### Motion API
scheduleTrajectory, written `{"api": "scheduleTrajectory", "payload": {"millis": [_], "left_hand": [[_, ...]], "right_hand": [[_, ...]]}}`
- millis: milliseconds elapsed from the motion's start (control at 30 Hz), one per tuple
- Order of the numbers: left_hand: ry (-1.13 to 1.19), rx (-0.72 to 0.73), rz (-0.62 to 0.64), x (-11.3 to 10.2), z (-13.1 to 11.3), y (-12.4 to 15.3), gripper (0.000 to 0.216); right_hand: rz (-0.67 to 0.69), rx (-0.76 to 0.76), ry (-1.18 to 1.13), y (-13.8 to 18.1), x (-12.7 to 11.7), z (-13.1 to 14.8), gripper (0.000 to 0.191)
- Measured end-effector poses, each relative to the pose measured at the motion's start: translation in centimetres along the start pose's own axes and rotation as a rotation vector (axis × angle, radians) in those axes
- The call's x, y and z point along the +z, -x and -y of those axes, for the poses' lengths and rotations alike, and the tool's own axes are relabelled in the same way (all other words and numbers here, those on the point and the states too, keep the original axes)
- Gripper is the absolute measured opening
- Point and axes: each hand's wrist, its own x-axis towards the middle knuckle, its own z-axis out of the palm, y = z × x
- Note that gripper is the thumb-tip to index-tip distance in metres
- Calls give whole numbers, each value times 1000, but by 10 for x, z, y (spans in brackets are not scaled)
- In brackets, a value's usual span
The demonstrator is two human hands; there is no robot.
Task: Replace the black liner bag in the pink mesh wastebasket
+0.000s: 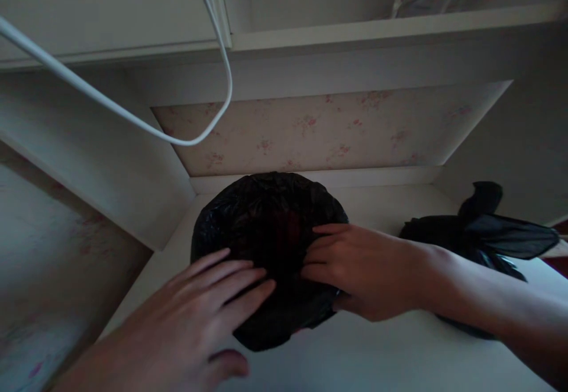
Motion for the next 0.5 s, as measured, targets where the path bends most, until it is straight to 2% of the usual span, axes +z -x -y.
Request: {"api": "scheduleTrajectory", "payload": {"millis": [67,133,200,267,500], "left_hand": [[65,19,-21,10,-25,-19,73],[94,-32,-104,25,-45,-37,59],[31,-87,-155,37,-51,-47,36],[-48,-87,-138,44,-44,-48,17],[-67,79,-40,34,10,-33,25]], "right_hand": [[33,-16,46,-8,6,-1,22],[37,-6,73,-12,14,-4,17],[9,21,94,-12,21,-8,16],[-27,40,115,-11,26,-10,14],[-124,17,153,-11,30,-5,8]]}}
